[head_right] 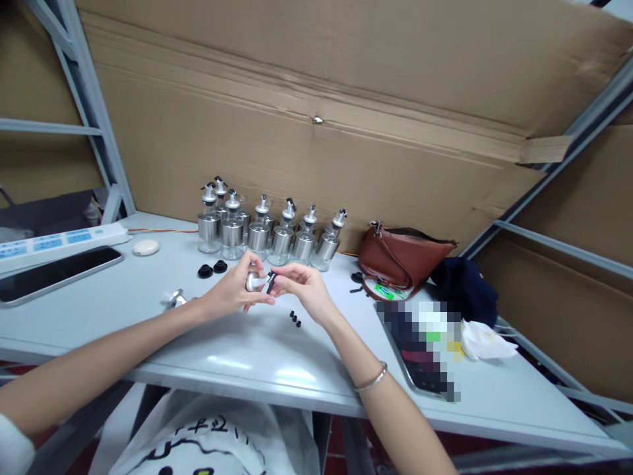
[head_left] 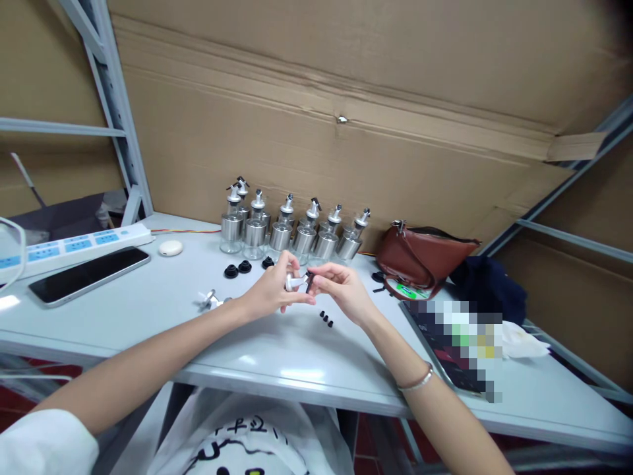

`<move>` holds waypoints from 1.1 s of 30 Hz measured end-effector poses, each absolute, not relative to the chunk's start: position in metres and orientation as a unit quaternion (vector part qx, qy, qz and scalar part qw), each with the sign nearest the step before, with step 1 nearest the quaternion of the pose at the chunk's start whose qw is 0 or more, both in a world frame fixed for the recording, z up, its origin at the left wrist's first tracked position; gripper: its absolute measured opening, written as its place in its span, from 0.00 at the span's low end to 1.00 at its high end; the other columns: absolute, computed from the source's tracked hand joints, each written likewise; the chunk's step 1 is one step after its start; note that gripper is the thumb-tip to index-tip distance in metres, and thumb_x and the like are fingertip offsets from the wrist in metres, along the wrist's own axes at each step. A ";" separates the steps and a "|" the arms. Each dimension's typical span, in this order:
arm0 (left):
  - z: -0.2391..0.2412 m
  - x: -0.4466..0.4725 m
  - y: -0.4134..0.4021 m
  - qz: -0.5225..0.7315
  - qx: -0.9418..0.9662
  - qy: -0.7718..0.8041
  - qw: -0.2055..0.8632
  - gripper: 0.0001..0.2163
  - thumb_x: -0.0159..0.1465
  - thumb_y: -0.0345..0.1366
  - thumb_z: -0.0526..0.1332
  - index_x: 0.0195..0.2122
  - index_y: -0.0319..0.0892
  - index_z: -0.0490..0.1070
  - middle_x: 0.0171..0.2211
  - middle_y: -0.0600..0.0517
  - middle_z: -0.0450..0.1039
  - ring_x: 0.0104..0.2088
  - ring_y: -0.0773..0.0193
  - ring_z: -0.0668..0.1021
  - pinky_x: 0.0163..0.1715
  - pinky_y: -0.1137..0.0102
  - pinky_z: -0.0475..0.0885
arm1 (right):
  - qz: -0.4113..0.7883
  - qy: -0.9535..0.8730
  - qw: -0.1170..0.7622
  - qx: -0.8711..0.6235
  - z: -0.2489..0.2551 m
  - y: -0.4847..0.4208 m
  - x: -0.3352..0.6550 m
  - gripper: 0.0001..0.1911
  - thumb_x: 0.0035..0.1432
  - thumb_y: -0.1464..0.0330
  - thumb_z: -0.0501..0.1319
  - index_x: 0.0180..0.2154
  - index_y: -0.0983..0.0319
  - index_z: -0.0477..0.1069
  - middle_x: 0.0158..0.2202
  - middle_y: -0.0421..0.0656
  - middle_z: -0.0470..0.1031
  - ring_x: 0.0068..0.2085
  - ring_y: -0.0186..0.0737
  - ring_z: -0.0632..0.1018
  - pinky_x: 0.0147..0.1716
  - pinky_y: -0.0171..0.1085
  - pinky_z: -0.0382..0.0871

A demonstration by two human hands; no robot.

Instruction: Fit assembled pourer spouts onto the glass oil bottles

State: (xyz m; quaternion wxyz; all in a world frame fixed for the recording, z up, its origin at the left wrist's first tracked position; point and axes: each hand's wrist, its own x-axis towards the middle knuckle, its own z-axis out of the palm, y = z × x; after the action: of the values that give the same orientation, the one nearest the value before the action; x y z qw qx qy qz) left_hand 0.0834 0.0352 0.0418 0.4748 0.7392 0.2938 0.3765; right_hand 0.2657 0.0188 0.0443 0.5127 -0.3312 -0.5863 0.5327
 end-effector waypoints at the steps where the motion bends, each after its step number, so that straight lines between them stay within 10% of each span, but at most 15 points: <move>1: 0.041 0.084 0.036 0.380 0.737 0.292 0.476 0.27 0.48 0.45 0.71 0.36 0.47 0.50 0.27 0.63 0.62 0.15 0.74 0.68 0.11 0.77 0.63 | 0.532 -0.588 0.511 -0.332 0.044 0.019 0.266 0.11 0.45 0.64 0.71 0.33 0.61 0.78 0.23 0.39 0.79 0.24 0.33 0.78 0.27 0.34 0.75; 33: 0.037 0.085 0.039 0.333 0.786 0.314 0.416 0.16 0.58 0.44 0.63 0.34 0.44 0.55 0.29 0.58 0.62 0.22 0.71 0.65 0.22 0.74 0.61 | 0.501 -0.609 0.520 -0.328 0.048 0.020 0.265 0.16 0.41 0.72 0.73 0.36 0.58 0.79 0.27 0.37 0.77 0.28 0.32 0.78 0.31 0.34 0.77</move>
State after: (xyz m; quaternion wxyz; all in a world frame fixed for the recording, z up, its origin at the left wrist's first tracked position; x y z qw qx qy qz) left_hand 0.0849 0.0390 0.0366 0.4162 0.7859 0.3140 0.3325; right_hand 0.2651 0.0196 0.0476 0.5200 -0.3277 -0.6091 0.5012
